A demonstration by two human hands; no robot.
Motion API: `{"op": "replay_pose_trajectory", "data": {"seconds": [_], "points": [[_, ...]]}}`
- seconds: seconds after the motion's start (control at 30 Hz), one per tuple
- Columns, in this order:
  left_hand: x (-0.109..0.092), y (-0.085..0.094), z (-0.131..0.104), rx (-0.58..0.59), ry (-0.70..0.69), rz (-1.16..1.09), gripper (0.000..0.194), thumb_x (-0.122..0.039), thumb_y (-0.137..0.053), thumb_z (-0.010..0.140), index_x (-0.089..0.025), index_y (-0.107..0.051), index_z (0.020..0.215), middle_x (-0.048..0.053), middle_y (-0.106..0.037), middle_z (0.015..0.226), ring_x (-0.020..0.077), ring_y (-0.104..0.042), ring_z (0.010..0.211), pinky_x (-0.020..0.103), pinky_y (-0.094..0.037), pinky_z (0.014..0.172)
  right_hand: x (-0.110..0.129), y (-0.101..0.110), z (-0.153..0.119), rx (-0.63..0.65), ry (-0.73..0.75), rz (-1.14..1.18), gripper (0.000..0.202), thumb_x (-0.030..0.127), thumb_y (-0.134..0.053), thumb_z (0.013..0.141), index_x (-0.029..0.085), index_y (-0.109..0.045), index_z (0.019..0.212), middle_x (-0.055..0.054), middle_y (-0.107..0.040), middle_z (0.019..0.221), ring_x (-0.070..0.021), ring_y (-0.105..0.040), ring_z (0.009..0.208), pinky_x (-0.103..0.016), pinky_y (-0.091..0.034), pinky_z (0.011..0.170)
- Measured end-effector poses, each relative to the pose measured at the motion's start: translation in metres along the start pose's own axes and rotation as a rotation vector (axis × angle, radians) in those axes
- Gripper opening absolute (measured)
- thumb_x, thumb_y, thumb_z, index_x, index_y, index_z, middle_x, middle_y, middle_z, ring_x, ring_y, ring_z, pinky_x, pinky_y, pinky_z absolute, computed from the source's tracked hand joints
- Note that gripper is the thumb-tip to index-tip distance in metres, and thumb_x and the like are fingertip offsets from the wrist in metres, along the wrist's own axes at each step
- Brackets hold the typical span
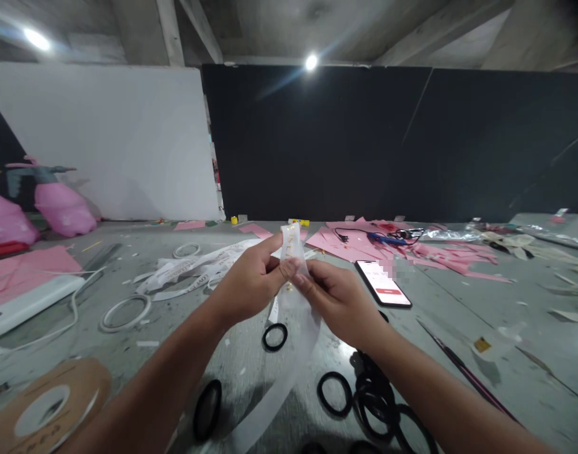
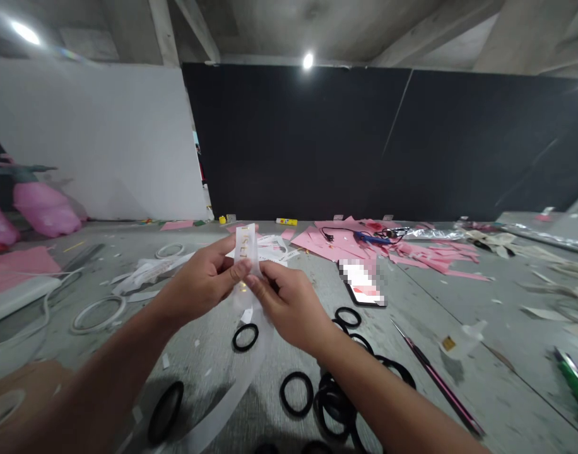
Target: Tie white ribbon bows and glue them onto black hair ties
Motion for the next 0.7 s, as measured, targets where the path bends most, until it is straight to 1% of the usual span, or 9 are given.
{"op": "replay_pose_trajectory", "data": {"seconds": [0.1,0.2,0.27,0.3,0.37,0.4,0.47,0.57,0.7], "points": [[0.0004,0.0013,0.0003,-0.096,0.004,-0.009,0.036,-0.040,-0.062,0.087,-0.015,-0.059,0.113,-0.006,-0.050,0.059,0.0066,-0.040,0.047,0.020,-0.031,0.045,-0.0038,0.0017,0.0011,-0.049,-0.060,0.034,0.036,0.044,-0.048,0.095,0.018,-0.054,0.071,0.002,-0.047,0.063,-0.0119,-0.040,0.059,-0.026,-0.032,0.054],[0.0027,0.0028,0.0009,-0.230,0.004,-0.037,0.043,-0.043,-0.065,0.084,-0.016,-0.055,0.116,-0.005,-0.052,0.067,0.0066,-0.042,0.050,0.020,-0.033,0.047,-0.0074,0.0031,0.0016,-0.123,-0.103,0.124,0.033,0.042,-0.048,0.095,0.019,-0.051,0.071,0.001,-0.050,0.067,-0.0127,-0.043,0.062,-0.026,-0.034,0.056],[0.0052,0.0015,0.0024,-0.213,0.019,-0.011,0.040,-0.044,-0.064,0.085,-0.017,-0.056,0.114,-0.004,-0.053,0.072,0.0067,-0.043,0.053,0.020,-0.035,0.048,-0.0075,0.0035,0.0015,-0.143,-0.108,0.170,0.031,0.041,-0.049,0.094,0.019,-0.051,0.072,0.000,-0.052,0.069,-0.0132,-0.045,0.064,-0.026,-0.036,0.057],[0.0060,0.0001,0.0033,-0.173,0.017,0.025,0.034,-0.044,-0.062,0.086,-0.017,-0.060,0.107,-0.003,-0.053,0.073,0.0070,-0.044,0.054,0.021,-0.036,0.049,-0.0067,0.0034,0.0014,-0.140,-0.101,0.174,0.030,0.040,-0.049,0.094,0.019,-0.052,0.072,0.000,-0.053,0.070,-0.0134,-0.046,0.064,-0.026,-0.036,0.058],[0.0060,-0.0021,0.0047,-0.099,-0.009,0.112,0.027,-0.041,-0.058,0.088,-0.016,-0.065,0.086,-0.002,-0.052,0.072,0.0078,-0.044,0.055,0.021,-0.036,0.049,-0.0038,0.0030,0.0012,-0.114,-0.078,0.156,0.029,0.039,-0.048,0.094,0.019,-0.055,0.074,0.000,-0.054,0.070,-0.0133,-0.047,0.065,-0.026,-0.037,0.058],[0.0054,-0.0025,0.0050,-0.091,-0.029,0.145,0.029,-0.040,-0.057,0.089,-0.015,-0.064,0.075,-0.001,-0.051,0.070,0.0083,-0.044,0.056,0.021,-0.036,0.049,-0.0024,0.0027,0.0011,-0.098,-0.070,0.144,0.029,0.038,-0.048,0.094,0.019,-0.056,0.073,0.000,-0.054,0.069,-0.0131,-0.047,0.064,-0.026,-0.037,0.057],[0.0034,-0.0013,0.0050,-0.147,-0.062,0.174,0.035,-0.038,-0.057,0.088,-0.015,-0.060,0.062,-0.001,-0.050,0.067,0.0091,-0.043,0.058,0.021,-0.035,0.050,-0.0010,0.0020,0.0011,-0.077,-0.082,0.137,0.028,0.036,-0.049,0.093,0.018,-0.058,0.074,0.001,-0.053,0.067,-0.0126,-0.046,0.062,-0.025,-0.036,0.056],[0.0020,0.0008,0.0042,-0.227,-0.048,0.120,0.034,-0.036,-0.060,0.085,-0.015,-0.059,0.059,-0.002,-0.050,0.062,0.0094,-0.043,0.056,0.021,-0.035,0.050,-0.0033,0.0001,0.0015,-0.047,-0.160,0.158,0.023,0.035,-0.051,0.092,0.018,-0.061,0.080,0.001,-0.055,0.066,-0.0121,-0.047,0.060,-0.025,-0.035,0.054],[0.0043,0.0024,0.0040,-0.242,0.036,0.014,0.025,-0.037,-0.064,0.083,-0.015,-0.065,0.071,-0.001,-0.059,0.061,0.0105,-0.049,0.054,0.022,-0.039,0.051,-0.0062,-0.0044,0.0019,0.019,-0.224,0.285,0.021,0.037,-0.053,0.092,0.018,-0.061,0.085,0.000,-0.059,0.066,-0.0131,-0.054,0.061,-0.025,-0.039,0.054]]}}
Point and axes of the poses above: each hand's wrist, its own z-axis towards the middle knuckle, its own y-axis out of the back of the hand, x = y × z, the point moved 3 cm from there along z, towards the middle knuckle
